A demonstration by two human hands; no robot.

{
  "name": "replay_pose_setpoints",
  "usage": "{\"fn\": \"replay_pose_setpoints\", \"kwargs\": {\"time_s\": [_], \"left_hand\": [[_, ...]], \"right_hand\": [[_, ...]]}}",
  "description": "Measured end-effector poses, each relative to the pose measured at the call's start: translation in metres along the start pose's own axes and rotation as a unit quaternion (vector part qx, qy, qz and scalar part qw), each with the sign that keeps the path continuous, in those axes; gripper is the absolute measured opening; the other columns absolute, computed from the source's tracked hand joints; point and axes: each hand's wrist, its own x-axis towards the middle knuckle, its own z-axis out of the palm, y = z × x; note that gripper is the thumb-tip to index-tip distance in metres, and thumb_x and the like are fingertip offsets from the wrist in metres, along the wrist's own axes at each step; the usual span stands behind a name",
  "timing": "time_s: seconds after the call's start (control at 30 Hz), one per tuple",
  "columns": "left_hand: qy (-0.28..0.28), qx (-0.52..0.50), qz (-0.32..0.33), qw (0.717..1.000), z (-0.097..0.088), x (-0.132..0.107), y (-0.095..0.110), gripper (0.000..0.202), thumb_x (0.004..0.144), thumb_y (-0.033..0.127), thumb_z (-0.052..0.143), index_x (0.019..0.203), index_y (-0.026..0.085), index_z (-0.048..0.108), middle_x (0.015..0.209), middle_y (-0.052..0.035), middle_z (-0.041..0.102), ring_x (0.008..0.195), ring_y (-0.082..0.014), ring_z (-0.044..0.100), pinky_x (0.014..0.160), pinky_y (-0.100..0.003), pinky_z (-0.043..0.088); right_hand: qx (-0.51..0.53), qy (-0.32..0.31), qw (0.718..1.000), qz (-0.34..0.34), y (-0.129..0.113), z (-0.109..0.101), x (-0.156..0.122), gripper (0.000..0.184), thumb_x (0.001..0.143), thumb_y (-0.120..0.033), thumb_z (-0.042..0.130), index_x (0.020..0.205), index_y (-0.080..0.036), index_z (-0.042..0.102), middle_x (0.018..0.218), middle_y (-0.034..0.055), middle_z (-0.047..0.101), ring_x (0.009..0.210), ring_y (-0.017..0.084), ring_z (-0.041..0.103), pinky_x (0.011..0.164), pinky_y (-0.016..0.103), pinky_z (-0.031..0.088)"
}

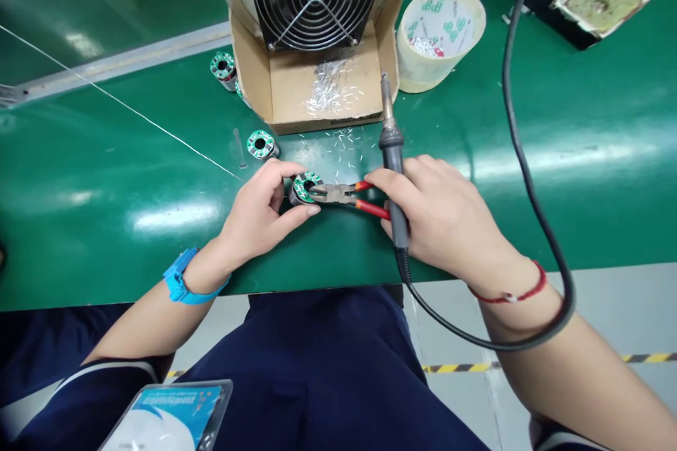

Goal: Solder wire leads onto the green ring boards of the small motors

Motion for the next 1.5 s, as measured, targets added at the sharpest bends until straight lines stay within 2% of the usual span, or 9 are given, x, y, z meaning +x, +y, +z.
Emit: {"fn": "replay_pose_setpoints", "kwargs": {"time_s": [0.2,0.4,0.53,0.63,0.77,0.93,1.13,1.3,1.5], "left_hand": [[0.011,0.041,0.025,0.999,-0.002,-0.001,0.001,0.034,0.092,0.028,0.070,0.121,0.019,0.053,0.108,-0.0045,0.066,0.081,-0.0135,0.062,0.061,-0.026,0.043],[0.111,0.035,-0.013,0.993,-0.030,0.013,-0.015,0.036,0.095,0.040,0.067,0.127,0.028,0.054,0.114,-0.0050,0.064,0.067,-0.0097,0.052,0.058,-0.026,0.043],[0.200,0.071,-0.080,0.974,-0.068,0.055,-0.059,0.036,0.097,0.048,0.062,0.124,0.026,0.055,0.116,-0.0062,0.063,0.087,-0.0149,0.063,0.070,-0.028,0.050],[0.214,0.059,-0.140,0.965,-0.094,0.099,-0.103,0.022,0.098,0.033,0.061,0.116,0.022,0.056,0.118,-0.0067,0.067,0.109,-0.0191,0.065,0.090,-0.032,0.054],[0.239,0.111,-0.207,0.942,-0.115,0.145,-0.154,0.027,0.088,0.023,0.070,0.113,0.018,0.060,0.121,-0.0099,0.069,0.118,-0.0243,0.064,0.106,-0.039,0.051],[0.246,0.156,-0.315,0.903,-0.133,0.165,-0.185,0.033,0.090,0.021,0.065,0.120,0.010,0.062,0.129,-0.0198,0.068,0.126,-0.0335,0.061,0.115,-0.050,0.044],[0.224,0.142,-0.277,0.924,-0.136,0.135,-0.168,0.066,0.084,0.019,0.065,0.146,0.008,0.045,0.148,-0.0224,0.055,0.134,-0.0309,0.057,0.118,-0.046,0.042],[0.049,-0.013,-0.198,0.979,-0.103,0.095,-0.141,0.072,0.072,0.018,0.067,0.143,0.018,0.051,0.139,-0.0135,0.062,0.080,-0.0155,0.063,0.078,-0.034,0.055],[0.131,-0.007,-0.191,0.973,-0.076,0.083,-0.128,0.042,0.076,0.023,0.072,0.116,0.014,0.065,0.103,-0.0066,0.065,0.071,-0.0124,0.050,0.073,-0.030,0.046]], "right_hand": [[-0.006,-0.005,0.999,0.033,-0.006,-0.011,0.003,0.024,0.095,-0.038,0.051,0.107,-0.027,0.070,0.069,0.0032,0.057,0.064,0.018,0.050,0.059,0.032,0.036],[-0.106,0.011,0.963,0.249,0.000,0.003,0.026,0.045,0.086,-0.039,0.059,0.124,-0.015,0.063,0.090,0.0139,0.067,0.083,0.029,0.062,0.065,0.037,0.042],[-0.085,0.013,0.958,0.274,0.004,0.017,0.037,0.053,0.082,-0.042,0.066,0.128,-0.016,0.060,0.109,0.0194,0.068,0.107,0.039,0.062,0.086,0.051,0.050],[-0.031,0.082,0.961,0.261,0.006,0.025,0.037,0.053,0.087,-0.049,0.064,0.129,-0.017,0.060,0.121,0.0202,0.067,0.117,0.039,0.060,0.096,0.056,0.050],[0.037,0.155,0.956,0.247,0.013,0.032,0.034,0.040,0.095,-0.046,0.053,0.122,-0.019,0.067,0.100,0.0138,0.073,0.093,0.030,0.068,0.081,0.044,0.055],[0.076,0.216,0.940,0.253,0.023,0.036,0.030,0.038,0.096,-0.045,0.055,0.128,-0.027,0.067,0.109,0.0047,0.077,0.077,0.017,0.070,0.066,0.031,0.054],[0.105,0.156,0.952,0.240,0.025,0.037,0.028,0.048,0.095,-0.045,0.054,0.136,-0.022,0.061,0.094,0.0040,0.075,0.083,0.019,0.072,0.067,0.030,0.058],[0.124,0.104,0.949,0.271,0.020,0.033,0.029,0.050,0.095,-0.036,0.052,0.141,-0.020,0.057,0.107,0.0090,0.073,0.096,0.022,0.072,0.077,0.034,0.060],[0.167,0.167,0.933,0.271,0.016,0.027,0.030,0.040,0.094,-0.034,0.054,0.131,-0.022,0.064,0.100,0.0070,0.071,0.093,0.021,0.069,0.086,0.039,0.060]]}}
